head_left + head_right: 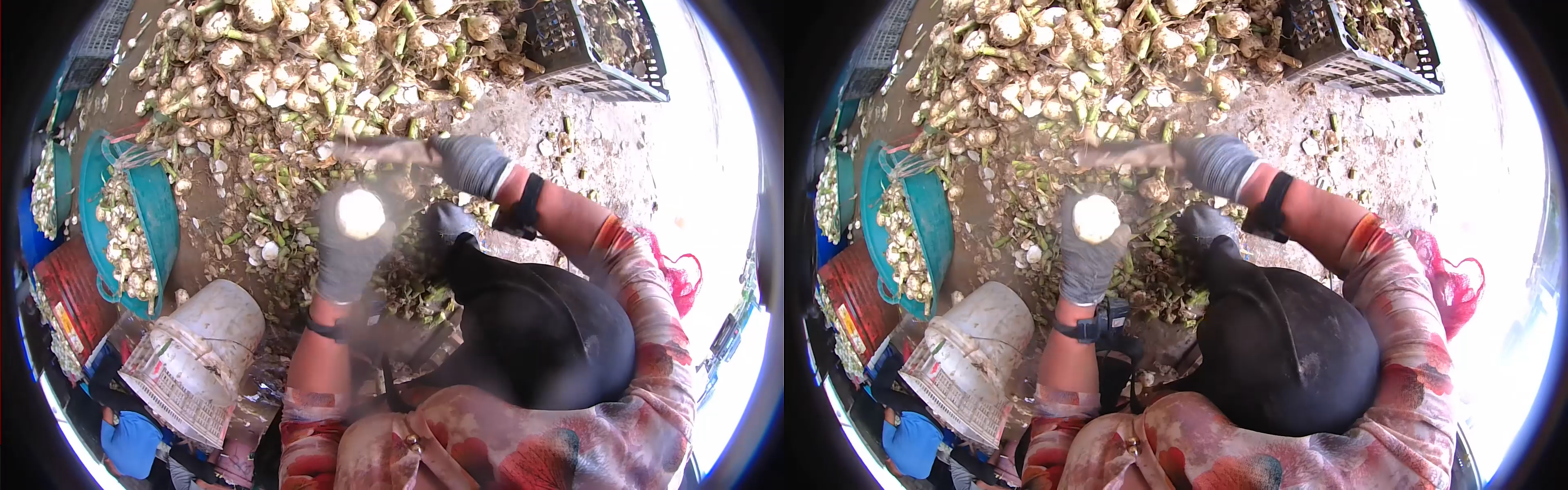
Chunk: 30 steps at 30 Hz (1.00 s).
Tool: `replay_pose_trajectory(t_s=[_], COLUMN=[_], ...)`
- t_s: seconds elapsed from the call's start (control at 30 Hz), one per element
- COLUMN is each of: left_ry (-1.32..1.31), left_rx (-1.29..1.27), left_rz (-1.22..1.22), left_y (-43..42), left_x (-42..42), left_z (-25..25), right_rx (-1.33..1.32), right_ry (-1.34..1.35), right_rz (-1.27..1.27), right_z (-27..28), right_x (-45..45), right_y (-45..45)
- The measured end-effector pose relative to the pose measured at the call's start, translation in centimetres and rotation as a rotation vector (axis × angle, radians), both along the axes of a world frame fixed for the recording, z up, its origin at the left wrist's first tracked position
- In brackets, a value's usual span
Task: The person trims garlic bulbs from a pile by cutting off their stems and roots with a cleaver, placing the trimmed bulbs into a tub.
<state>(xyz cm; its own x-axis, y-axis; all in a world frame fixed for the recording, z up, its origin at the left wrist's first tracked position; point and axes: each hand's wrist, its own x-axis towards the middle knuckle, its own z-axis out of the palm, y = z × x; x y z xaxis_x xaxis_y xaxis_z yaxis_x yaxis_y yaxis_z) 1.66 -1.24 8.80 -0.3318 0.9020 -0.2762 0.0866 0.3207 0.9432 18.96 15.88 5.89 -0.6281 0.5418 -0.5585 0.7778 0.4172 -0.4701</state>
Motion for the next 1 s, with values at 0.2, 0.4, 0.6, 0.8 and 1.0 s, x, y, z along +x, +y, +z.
replay_pose_trajectory(t_s=[0.2,0.4,0.6,0.8,1.0], left_ry=[-0.642,-0.652,-0.412,-0.235,-0.342], left_rx=[0.627,0.463,0.000,0.015,0.084], left_rz=[0.157,0.754,0.505,0.085,0.124], left_y=[-2.3,-4.4,-3.2,1.9,2.9], left_x=[-18.0,-20.9,-5.3,0.7,1.4], left_z=[5.6,5.2,-3.4,-3.1,-0.5], right_rx=[0.173,-0.076,0.134,-0.295,-0.186], right_ry=[-0.058,0.183,0.109,0.532,0.573], right_rz=[-0.014,0.197,0.204,-0.246,-0.230], right_z=[-0.5,-4.8,-5.2,-2.5,-3.1], right_x=[2.7,-0.4,0.5,-0.5,0.5], right_y=[2.0,0.8,-0.1,-4.2,-3.9])
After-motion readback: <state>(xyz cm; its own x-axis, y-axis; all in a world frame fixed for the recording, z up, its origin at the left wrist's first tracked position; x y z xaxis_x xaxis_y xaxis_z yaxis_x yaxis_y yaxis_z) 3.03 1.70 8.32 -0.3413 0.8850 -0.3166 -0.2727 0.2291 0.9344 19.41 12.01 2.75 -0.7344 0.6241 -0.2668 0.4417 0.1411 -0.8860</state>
